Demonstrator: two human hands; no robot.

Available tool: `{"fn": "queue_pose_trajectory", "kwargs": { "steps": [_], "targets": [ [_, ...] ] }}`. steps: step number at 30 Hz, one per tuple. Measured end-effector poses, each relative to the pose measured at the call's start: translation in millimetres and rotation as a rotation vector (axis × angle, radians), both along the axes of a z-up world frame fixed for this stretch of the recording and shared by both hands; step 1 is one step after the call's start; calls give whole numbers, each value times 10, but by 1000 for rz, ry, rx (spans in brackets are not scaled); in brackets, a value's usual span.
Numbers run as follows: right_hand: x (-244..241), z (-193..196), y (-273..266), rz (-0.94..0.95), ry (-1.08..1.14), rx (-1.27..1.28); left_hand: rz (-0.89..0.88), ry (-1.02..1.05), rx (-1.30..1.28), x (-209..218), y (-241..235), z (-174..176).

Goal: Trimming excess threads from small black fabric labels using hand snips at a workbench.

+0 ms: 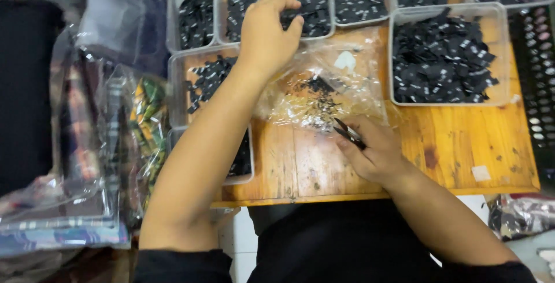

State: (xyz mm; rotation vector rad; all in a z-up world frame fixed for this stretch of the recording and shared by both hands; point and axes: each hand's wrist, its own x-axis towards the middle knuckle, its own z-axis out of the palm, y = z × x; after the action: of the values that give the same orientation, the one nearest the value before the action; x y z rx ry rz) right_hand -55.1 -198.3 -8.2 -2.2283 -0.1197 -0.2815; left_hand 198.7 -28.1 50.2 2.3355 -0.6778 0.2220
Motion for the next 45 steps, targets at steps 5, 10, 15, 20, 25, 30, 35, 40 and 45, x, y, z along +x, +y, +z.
{"fn": "queue_pose_trajectory", "kwargs": {
  "steps": [5,10,15,20,25,30,35,40,45],
  "targets": [
    [-44,-84,-38,-16,-127,125,-224,-117,-12,-542,-325,294],
    [-60,-168,-68,90,-286,230,-407,-220,131,-836,-648,358],
    [-40,-174,-54,262,-587,442,-525,-280,116,-936,-1057,210],
    [-75,-139,-87,289,-637,519,-455,-334,234,-889,-1487,-29],
    [-73,-15,-54,215,-593,453,-463,-268,343,-853,-1712,-91],
    [-122,13,-68,145,-549,380,-415,-190,478,-881,-1818,-68],
    [-130,-19,-80,150,-531,356,-412,-199,535,-897,-1848,-76],
    [-75,-31,-54,182,-576,363,-401,-199,508,-884,-1852,-103],
    [-49,-54,-53,134,-588,331,-441,-178,216,-860,-1801,-176]
  ]
}}
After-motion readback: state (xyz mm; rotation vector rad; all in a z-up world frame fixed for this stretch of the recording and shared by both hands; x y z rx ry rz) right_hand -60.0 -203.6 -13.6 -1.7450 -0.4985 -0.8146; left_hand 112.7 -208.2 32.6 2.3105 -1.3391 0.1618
